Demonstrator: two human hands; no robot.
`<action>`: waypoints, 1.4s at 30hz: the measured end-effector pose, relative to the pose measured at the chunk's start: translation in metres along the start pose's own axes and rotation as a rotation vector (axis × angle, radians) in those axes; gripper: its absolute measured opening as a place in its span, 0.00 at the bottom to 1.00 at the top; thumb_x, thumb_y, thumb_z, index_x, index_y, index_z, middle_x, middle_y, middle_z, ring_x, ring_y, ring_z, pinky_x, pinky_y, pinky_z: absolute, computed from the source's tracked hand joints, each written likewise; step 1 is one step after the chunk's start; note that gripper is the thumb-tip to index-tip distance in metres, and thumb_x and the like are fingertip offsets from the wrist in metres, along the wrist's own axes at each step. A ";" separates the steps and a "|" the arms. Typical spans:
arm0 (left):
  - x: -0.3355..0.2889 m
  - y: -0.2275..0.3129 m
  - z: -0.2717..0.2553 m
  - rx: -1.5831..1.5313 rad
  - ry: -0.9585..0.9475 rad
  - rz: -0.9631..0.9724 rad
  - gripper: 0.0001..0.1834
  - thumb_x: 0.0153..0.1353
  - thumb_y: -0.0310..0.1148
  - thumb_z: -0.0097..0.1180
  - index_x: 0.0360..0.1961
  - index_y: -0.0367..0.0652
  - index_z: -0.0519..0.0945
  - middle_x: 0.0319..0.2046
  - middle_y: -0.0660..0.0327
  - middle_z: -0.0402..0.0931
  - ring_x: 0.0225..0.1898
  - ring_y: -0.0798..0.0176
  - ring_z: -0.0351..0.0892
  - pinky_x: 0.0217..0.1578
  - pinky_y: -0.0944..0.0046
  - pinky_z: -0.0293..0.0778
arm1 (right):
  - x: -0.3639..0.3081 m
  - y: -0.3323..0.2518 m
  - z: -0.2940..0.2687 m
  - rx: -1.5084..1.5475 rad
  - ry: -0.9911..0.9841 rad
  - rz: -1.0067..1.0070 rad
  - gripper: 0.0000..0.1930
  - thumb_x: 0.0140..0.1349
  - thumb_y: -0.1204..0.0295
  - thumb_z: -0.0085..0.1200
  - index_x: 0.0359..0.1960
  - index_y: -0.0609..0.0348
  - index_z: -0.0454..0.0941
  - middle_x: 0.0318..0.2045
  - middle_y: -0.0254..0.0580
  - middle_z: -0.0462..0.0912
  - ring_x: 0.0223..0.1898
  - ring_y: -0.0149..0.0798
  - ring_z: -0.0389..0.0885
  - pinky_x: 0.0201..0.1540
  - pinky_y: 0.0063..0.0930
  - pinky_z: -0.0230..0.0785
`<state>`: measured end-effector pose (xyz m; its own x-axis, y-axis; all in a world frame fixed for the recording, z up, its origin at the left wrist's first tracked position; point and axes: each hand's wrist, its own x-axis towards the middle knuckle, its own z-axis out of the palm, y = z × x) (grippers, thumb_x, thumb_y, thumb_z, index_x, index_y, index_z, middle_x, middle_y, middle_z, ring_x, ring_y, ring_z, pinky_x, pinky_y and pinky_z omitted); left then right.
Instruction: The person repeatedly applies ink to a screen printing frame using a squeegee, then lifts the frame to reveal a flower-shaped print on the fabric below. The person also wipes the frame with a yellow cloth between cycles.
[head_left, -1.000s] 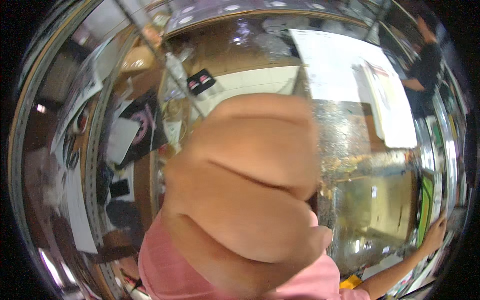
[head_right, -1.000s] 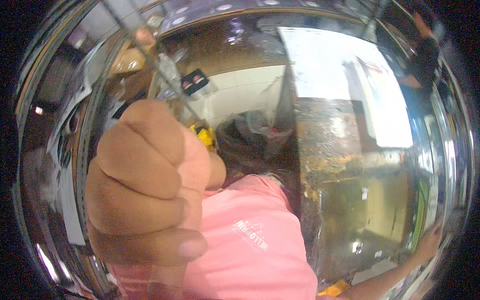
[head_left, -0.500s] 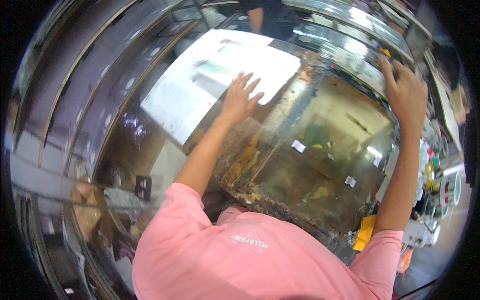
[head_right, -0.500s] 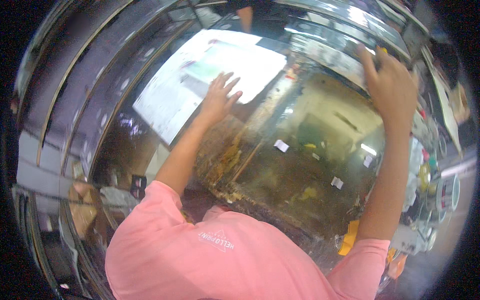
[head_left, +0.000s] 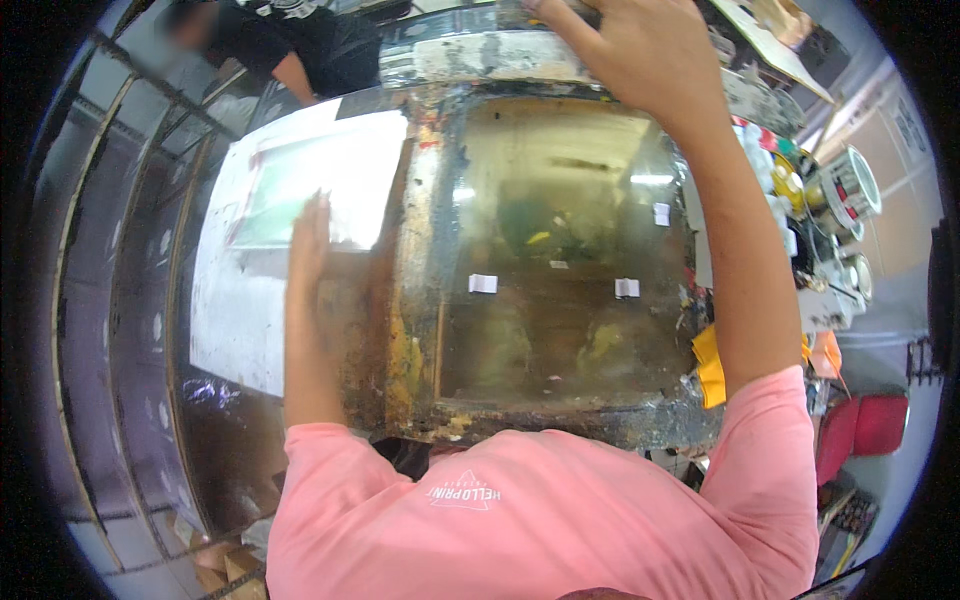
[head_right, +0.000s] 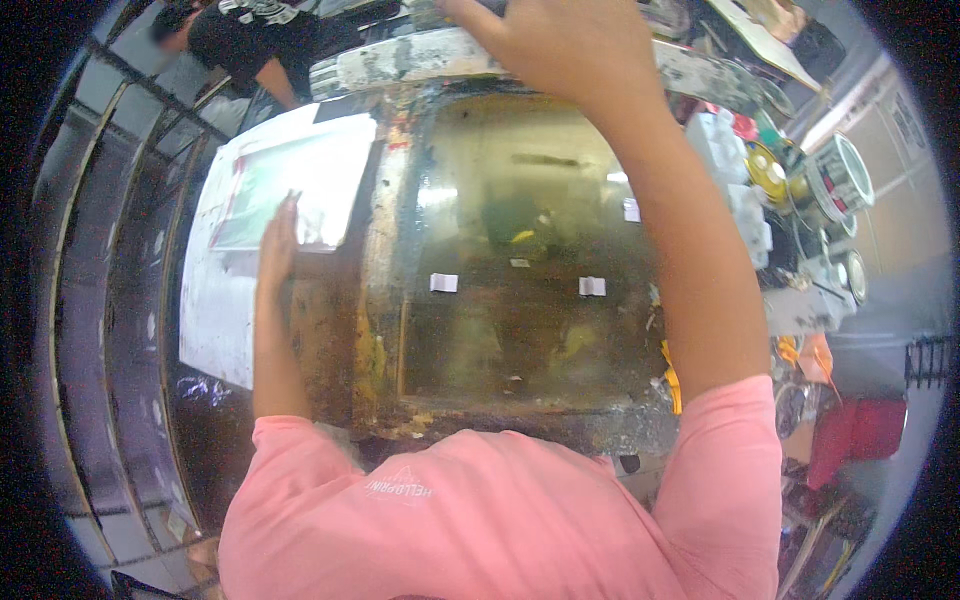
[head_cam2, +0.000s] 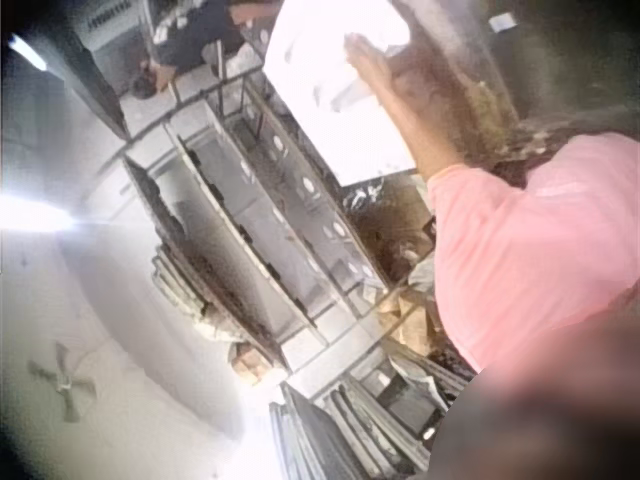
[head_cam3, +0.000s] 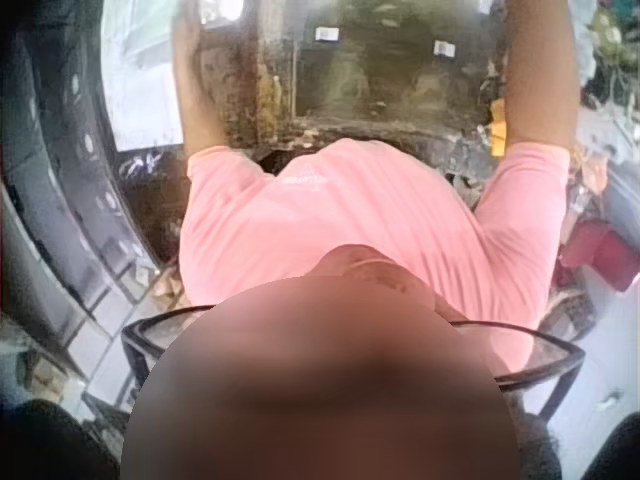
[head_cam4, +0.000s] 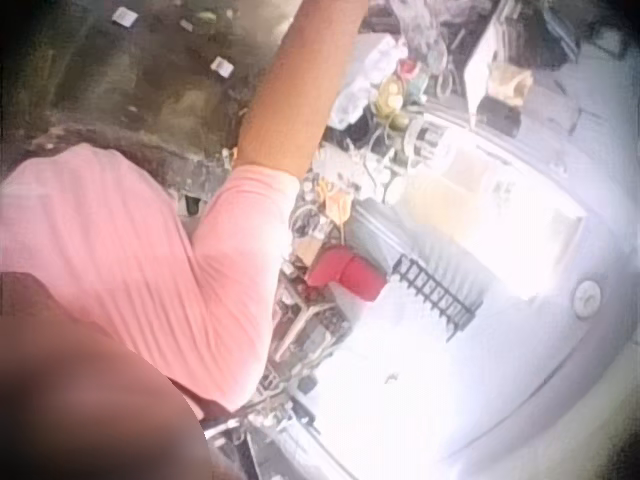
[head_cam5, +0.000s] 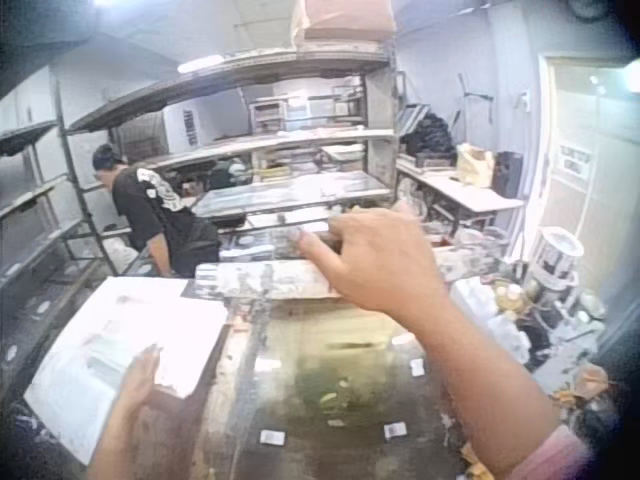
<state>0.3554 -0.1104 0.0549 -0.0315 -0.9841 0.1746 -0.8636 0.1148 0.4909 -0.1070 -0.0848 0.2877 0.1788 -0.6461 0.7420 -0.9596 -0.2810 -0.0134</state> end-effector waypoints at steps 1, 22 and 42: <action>0.003 0.017 -0.009 0.080 0.109 0.072 0.30 0.82 0.50 0.34 0.71 0.42 0.74 0.75 0.54 0.66 0.77 0.48 0.60 0.79 0.41 0.43 | 0.001 0.002 -0.001 -0.011 0.017 -0.010 0.32 0.70 0.43 0.49 0.22 0.60 0.84 0.23 0.52 0.84 0.32 0.56 0.84 0.42 0.51 0.67; -0.086 0.272 0.200 0.046 -0.264 0.584 0.65 0.55 0.83 0.50 0.75 0.34 0.66 0.79 0.37 0.51 0.81 0.33 0.44 0.77 0.33 0.37 | 0.000 -0.004 0.004 0.081 -0.015 -0.053 0.36 0.72 0.42 0.44 0.20 0.62 0.84 0.20 0.54 0.83 0.30 0.56 0.84 0.45 0.52 0.69; -0.119 0.303 0.213 -0.019 -0.098 0.704 0.64 0.50 0.86 0.48 0.68 0.35 0.76 0.74 0.40 0.61 0.74 0.28 0.57 0.72 0.17 0.29 | 0.012 0.001 -0.010 0.049 -0.092 -0.005 0.37 0.73 0.43 0.42 0.20 0.64 0.83 0.25 0.58 0.85 0.32 0.58 0.85 0.44 0.52 0.73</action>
<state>-0.0099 0.0122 0.0012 -0.6251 -0.6825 0.3788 -0.6124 0.7297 0.3042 -0.1078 -0.0857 0.3028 0.2052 -0.7061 0.6777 -0.9473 -0.3175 -0.0439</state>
